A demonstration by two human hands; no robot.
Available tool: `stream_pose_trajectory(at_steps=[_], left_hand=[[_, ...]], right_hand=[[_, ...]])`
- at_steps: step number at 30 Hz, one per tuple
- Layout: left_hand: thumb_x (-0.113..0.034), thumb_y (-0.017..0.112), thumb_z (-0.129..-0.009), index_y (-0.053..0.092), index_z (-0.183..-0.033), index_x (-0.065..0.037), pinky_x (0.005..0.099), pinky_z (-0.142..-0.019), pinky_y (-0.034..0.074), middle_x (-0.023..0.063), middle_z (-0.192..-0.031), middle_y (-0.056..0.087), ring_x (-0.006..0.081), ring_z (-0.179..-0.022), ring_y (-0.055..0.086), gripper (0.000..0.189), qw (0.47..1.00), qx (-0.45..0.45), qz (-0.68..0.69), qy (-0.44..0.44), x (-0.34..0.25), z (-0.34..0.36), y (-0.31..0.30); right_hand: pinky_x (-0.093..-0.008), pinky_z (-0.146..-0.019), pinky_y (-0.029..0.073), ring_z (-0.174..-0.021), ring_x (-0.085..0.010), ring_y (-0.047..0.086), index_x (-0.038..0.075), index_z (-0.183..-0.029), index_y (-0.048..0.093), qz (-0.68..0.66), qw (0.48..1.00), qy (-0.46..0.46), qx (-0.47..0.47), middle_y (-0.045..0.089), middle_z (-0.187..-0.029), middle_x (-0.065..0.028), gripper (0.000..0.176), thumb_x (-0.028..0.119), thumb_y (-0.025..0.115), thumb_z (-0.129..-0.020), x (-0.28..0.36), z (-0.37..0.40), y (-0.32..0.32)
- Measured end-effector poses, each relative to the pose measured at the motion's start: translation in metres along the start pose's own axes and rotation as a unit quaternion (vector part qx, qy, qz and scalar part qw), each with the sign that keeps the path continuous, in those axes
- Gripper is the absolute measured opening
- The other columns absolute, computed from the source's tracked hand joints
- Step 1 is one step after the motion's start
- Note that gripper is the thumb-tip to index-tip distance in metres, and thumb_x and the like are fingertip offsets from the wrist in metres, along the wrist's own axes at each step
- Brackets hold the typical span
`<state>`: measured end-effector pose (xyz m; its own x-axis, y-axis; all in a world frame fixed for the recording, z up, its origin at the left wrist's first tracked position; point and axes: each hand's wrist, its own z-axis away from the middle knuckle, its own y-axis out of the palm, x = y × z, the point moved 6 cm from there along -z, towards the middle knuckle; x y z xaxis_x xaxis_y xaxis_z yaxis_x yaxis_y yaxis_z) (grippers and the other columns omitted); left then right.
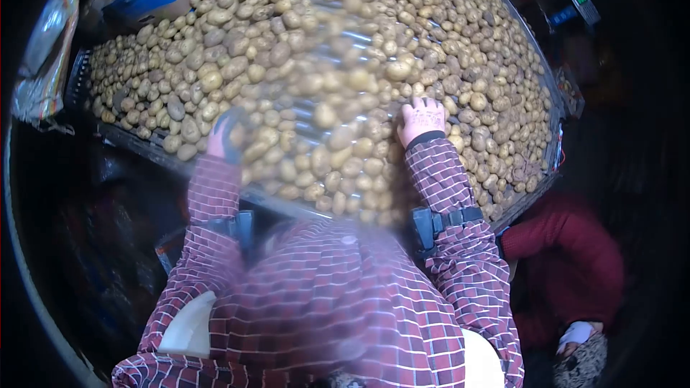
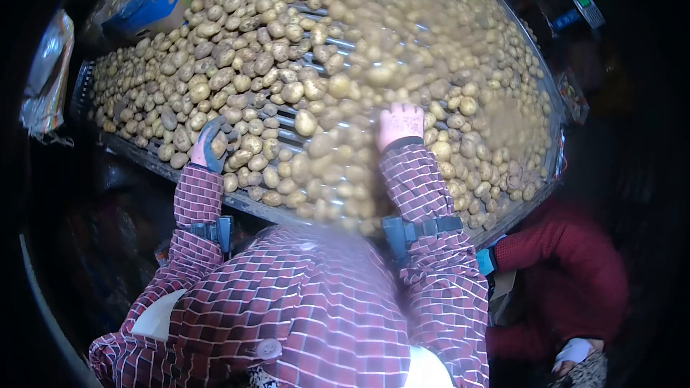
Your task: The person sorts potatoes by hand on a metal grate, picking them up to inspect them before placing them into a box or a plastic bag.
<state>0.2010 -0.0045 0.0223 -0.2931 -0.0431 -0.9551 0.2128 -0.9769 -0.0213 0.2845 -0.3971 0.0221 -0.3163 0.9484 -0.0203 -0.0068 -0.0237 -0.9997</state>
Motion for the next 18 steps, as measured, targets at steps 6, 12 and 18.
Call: stream_pose_trajectory(at_steps=[6, 12, 18], left_hand=[[-0.003, 0.058, -0.087, 0.051, -0.129, -0.003, 0.0409, -0.093, 0.051, 0.012, -0.119, 0.059, 0.0267, -0.113, 0.058, 0.042, 0.92, -0.014, 0.387, -0.066, 0.048, 0.017, -0.046], [-0.005, 0.058, -0.087, 0.054, -0.126, -0.008, 0.0382, -0.071, 0.049, 0.0123, -0.118, 0.061, 0.0294, -0.108, 0.061, 0.04, 0.873, -0.304, 0.377, 0.055, 0.071, 0.104, -0.18], [-0.015, 0.063, -0.089, 0.059, -0.121, -0.013, 0.0395, -0.082, 0.054, 0.0139, -0.117, 0.062, 0.0266, -0.102, 0.062, 0.032, 0.806, -0.507, 0.301, -0.042, 0.262, 0.295, -0.468]], right_hand=[[-0.0456, -0.091, 0.048, -0.105, -0.0363, 0.058, 0.011, -0.124, 0.055, -0.237, 0.963, -0.12, 0.032, 0.059, -0.116, -0.0177, 0.052, 0.028, 0.071, -0.077, 0.134, -0.028, -0.001], [-0.0476, -0.094, 0.047, -0.109, -0.0386, 0.057, 0.013, -0.136, 0.046, -0.12, 0.973, -0.051, 0.191, 0.057, -0.117, -0.0234, 0.074, 0.037, 0.075, -0.072, 0.181, -0.042, 0.033], [-0.0483, -0.095, 0.046, -0.111, -0.0392, 0.054, 0.015, -0.128, 0.049, -0.139, 0.977, -0.041, 0.155, 0.055, -0.118, -0.0212, 0.069, 0.036, 0.077, -0.07, 0.178, -0.043, 0.041]])
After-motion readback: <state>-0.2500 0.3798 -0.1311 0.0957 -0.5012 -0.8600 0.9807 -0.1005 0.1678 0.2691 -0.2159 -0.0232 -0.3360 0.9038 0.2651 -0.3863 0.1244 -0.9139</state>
